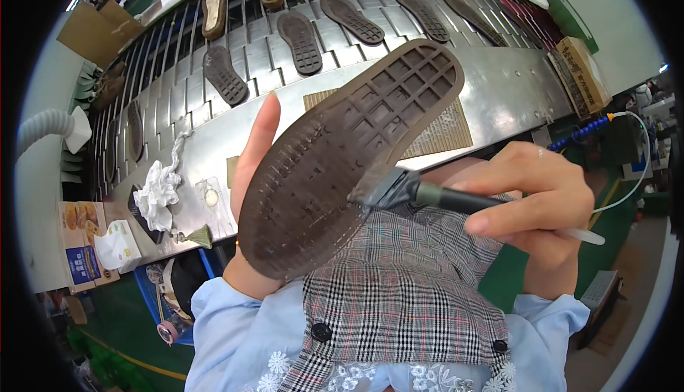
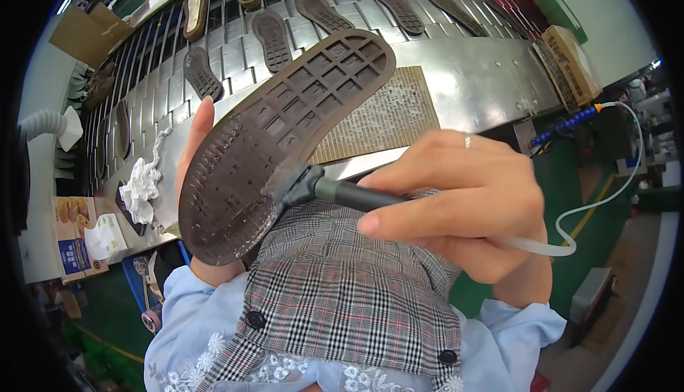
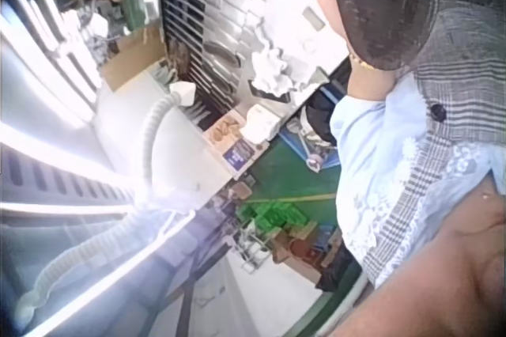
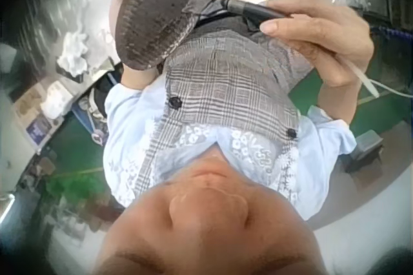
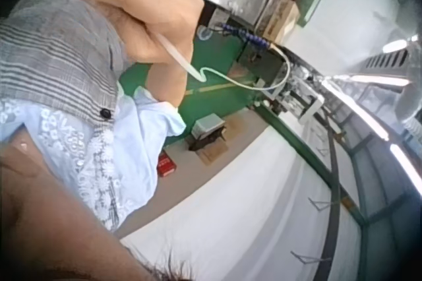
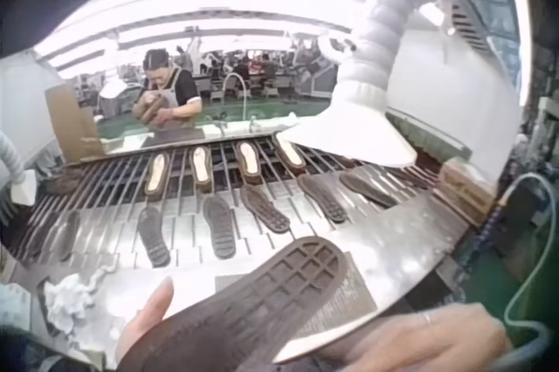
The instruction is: The person cleans the soles of multiple shoes using a brush and a cleaning solution. They pick up each shoe from a metal rack, scrub the sole thoroughly, and then place it back on the rack. The person occasionally wipes the brush on a cloth during the process.
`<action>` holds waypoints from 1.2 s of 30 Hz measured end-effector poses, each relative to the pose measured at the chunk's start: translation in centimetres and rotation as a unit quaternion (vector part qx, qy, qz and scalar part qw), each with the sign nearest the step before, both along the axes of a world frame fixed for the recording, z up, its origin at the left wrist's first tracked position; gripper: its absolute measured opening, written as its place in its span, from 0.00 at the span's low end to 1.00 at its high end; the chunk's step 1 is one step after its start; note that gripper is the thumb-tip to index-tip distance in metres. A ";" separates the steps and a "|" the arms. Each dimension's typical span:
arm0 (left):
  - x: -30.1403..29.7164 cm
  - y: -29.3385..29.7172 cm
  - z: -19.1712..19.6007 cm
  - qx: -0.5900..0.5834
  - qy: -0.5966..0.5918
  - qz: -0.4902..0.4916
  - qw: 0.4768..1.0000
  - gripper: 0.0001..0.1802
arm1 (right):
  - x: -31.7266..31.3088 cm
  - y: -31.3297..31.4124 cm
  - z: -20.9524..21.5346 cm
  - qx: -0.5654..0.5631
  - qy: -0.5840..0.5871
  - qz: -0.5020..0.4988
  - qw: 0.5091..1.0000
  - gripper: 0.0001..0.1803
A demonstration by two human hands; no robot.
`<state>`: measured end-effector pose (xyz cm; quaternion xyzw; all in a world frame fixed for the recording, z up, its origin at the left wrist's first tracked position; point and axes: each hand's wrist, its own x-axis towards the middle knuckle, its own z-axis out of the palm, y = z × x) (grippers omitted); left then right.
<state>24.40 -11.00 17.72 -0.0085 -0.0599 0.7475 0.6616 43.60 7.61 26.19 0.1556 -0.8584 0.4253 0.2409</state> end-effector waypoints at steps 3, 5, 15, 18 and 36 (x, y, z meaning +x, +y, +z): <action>-0.2 0.1 -0.6 0.046 -0.028 -0.036 0.998 0.41 | 0.3 0.3 -0.2 -0.031 0.015 0.019 0.999 0.10; 0.2 -0.1 -0.3 0.040 -0.054 -0.018 0.998 0.40 | 0.4 1.1 0.3 -0.003 0.000 0.012 1.000 0.10; -1.3 -0.1 -3.7 0.012 0.031 -0.035 0.999 0.31 | 0.4 2.3 -2.0 -0.336 -0.007 0.025 0.941 0.19; -1.9 0.0 -6.6 0.013 0.095 -0.010 0.995 0.29 | -0.3 0.7 -3.4 -0.472 -0.064 -0.004 0.879 0.21; 4.2 -1.5 -6.9 -0.270 0.212 0.010 0.939 0.30 | -0.8 -5.1 -8.2 -0.526 -0.139 -0.154 0.825 0.15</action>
